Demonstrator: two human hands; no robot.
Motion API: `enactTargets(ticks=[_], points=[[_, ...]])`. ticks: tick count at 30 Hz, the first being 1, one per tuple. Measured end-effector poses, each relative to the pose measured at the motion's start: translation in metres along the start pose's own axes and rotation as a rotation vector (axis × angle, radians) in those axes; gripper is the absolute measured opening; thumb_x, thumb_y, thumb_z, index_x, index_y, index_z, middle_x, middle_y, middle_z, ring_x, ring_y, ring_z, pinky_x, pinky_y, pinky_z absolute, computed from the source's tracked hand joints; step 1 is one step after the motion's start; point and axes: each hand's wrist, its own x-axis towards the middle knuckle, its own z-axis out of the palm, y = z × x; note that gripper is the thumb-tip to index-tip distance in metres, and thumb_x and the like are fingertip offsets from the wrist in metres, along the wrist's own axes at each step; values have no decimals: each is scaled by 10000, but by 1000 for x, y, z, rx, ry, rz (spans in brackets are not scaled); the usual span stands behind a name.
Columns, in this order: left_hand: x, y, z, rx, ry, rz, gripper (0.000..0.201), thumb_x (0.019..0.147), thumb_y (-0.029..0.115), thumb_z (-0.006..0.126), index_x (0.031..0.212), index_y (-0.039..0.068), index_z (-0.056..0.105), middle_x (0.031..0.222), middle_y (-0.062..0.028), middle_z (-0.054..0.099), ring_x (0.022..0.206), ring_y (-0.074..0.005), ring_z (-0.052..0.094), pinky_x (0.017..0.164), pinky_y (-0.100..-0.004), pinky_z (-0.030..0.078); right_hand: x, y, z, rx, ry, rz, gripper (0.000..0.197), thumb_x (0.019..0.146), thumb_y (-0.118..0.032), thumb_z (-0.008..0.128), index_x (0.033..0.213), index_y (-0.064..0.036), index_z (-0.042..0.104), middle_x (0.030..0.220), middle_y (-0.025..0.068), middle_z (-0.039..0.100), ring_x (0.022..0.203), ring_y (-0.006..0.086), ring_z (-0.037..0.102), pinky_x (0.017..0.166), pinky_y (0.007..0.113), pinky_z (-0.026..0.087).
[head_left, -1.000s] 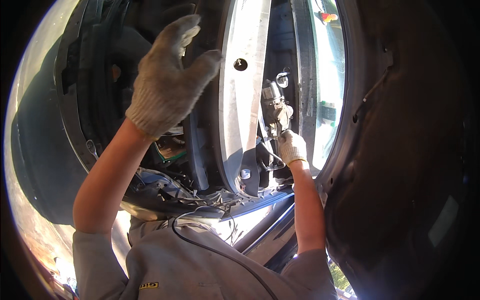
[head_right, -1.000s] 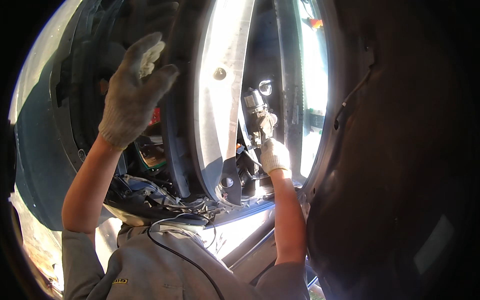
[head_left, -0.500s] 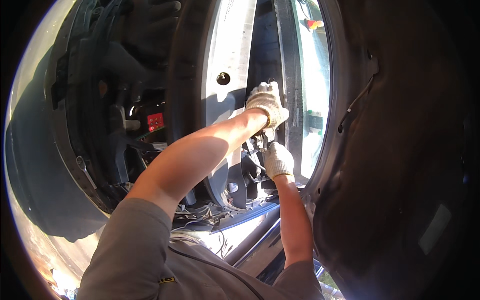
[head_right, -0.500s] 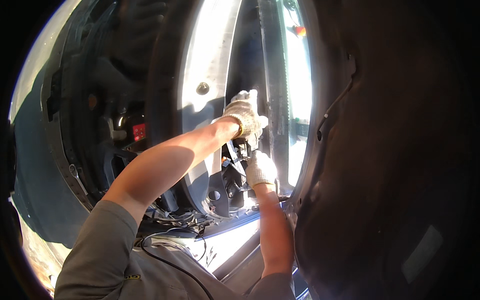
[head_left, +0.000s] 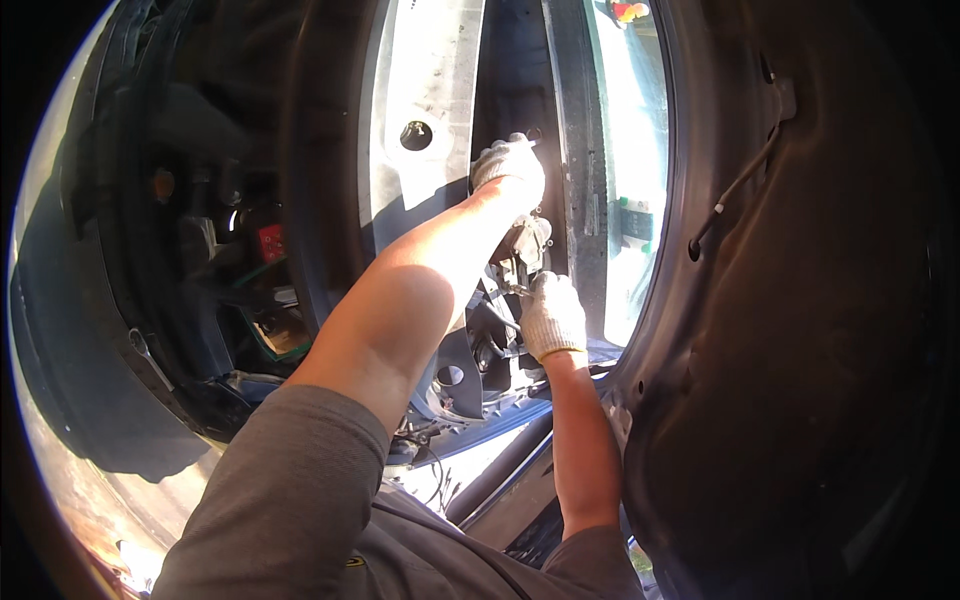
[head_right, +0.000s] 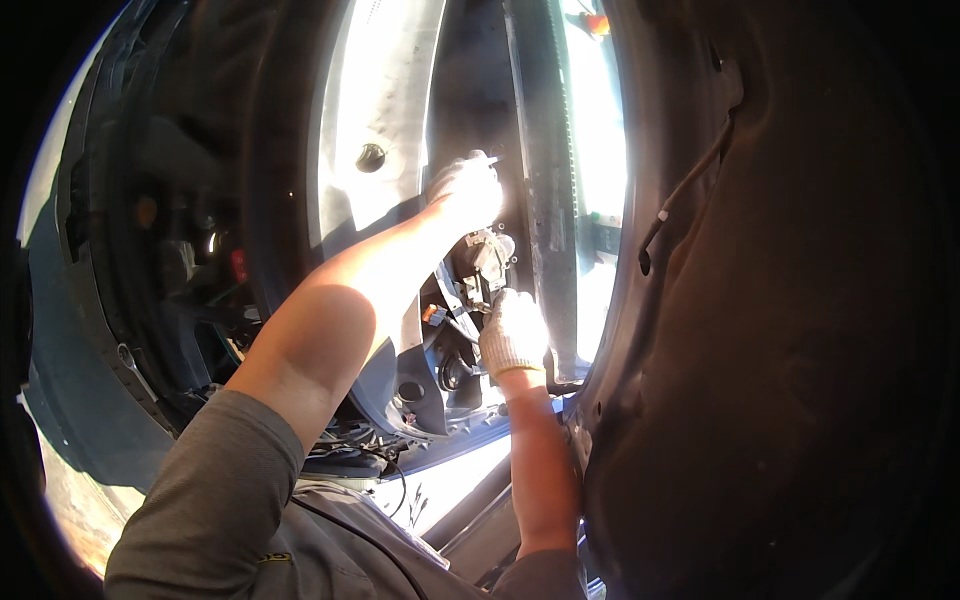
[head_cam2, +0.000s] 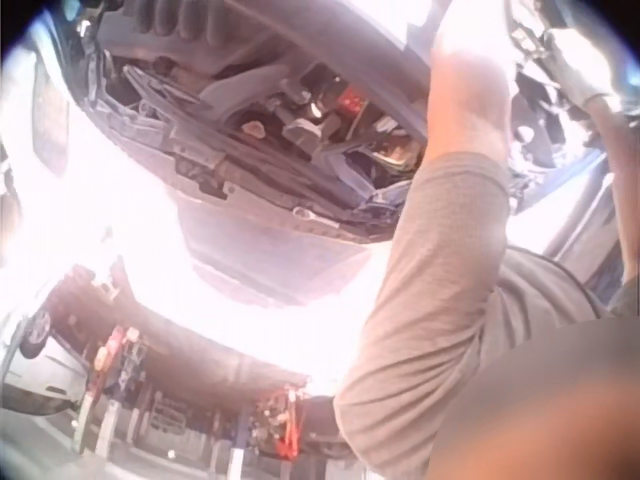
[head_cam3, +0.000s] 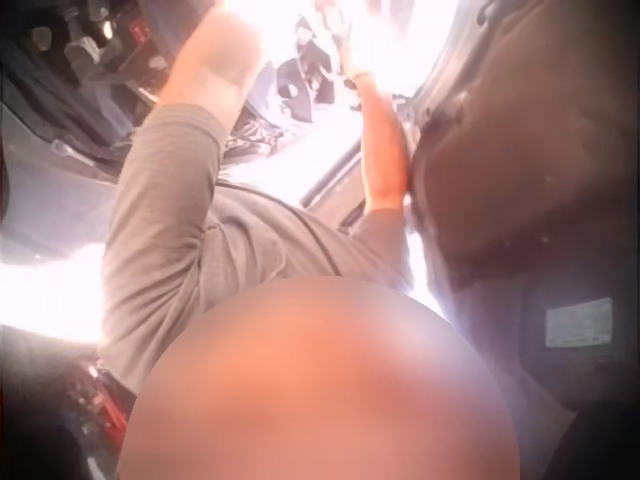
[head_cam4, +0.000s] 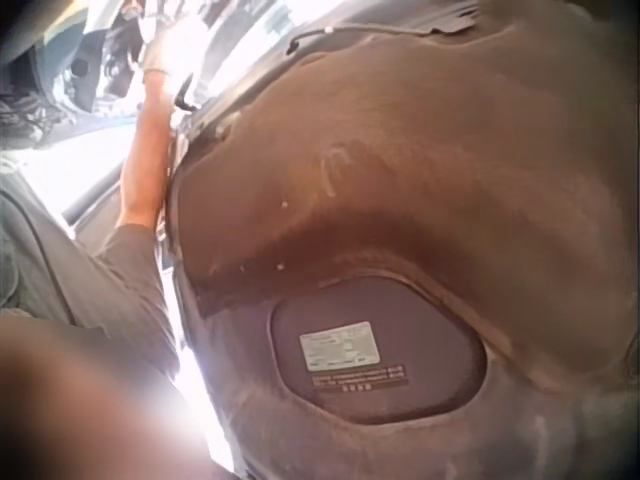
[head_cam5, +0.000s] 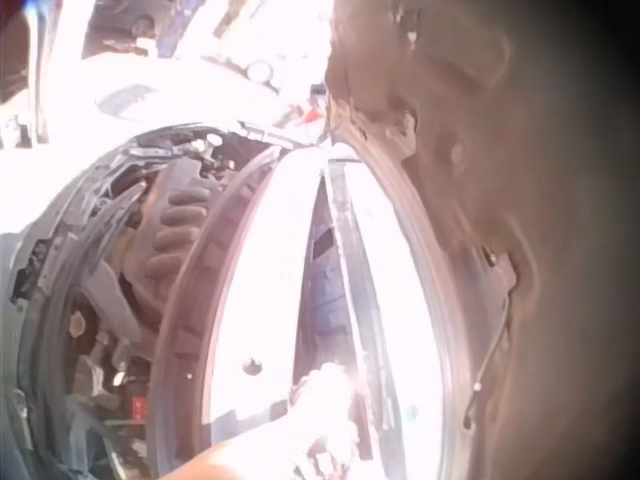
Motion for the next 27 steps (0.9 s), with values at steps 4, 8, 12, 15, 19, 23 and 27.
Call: enactTargets(ticks=[4,8,12,15,19,23,27], points=[[7,-5,-5,-123,-93,-36,375,1030,275,583,1309,29,628,1246,-224,750,1178,-360,747,985,-483,612,-3,2,5,47,-88,67,244,1020,-296,695,999,-52,700,1009,206,721,958,400,730,845,496,591],[16,-13,11,-141,-39,-17,341,1034,303,620,1264,51,634,1200,-197,752,1127,-345,749,942,-475,609,1,7,8,-10,-193,-4,273,1033,-326,682,981,-59,705,949,207,722,903,415,727,822,510,592],[28,-18,28,-80,-16,40,282,1056,328,597,1148,66,645,1086,-159,760,1025,-311,758,876,-437,607,-3,4,4,154,-69,113,274,1034,-335,686,979,-67,706,939,202,737,884,422,738,800,521,594],[28,-19,36,-41,67,25,241,1063,307,595,1130,82,646,1049,-132,759,977,-293,753,857,-423,605,-4,0,0,138,33,58,275,1033,-342,691,982,-72,706,933,200,751,872,427,749,789,525,600],[32,-24,38,-181,64,53,239,1072,299,579,1029,78,658,943,-113,736,824,-258,726,741,-415,594,6,0,-4,61,-215,121,287,1031,-354,694,1029,-67,694,988,218,758,928,422,757,825,516,603],[44,-29,41,-528,-36,-55,251,1008,294,666,1109,67,706,1056,-182,763,1004,-355,743,860,-478,611,9,-1,-6,1,-253,53,311,1033,-364,691,1065,-55,689,1049,235,756,989,417,756,864,507,599],[46,-29,42,-664,-77,-149,300,960,282,732,1171,69,725,1153,-216,785,1129,-407,765,955,-508,626,2,-4,-7,128,-139,156,284,1022,-339,696,1043,-56,711,1020,220,752,950,420,750,845,504,600]])
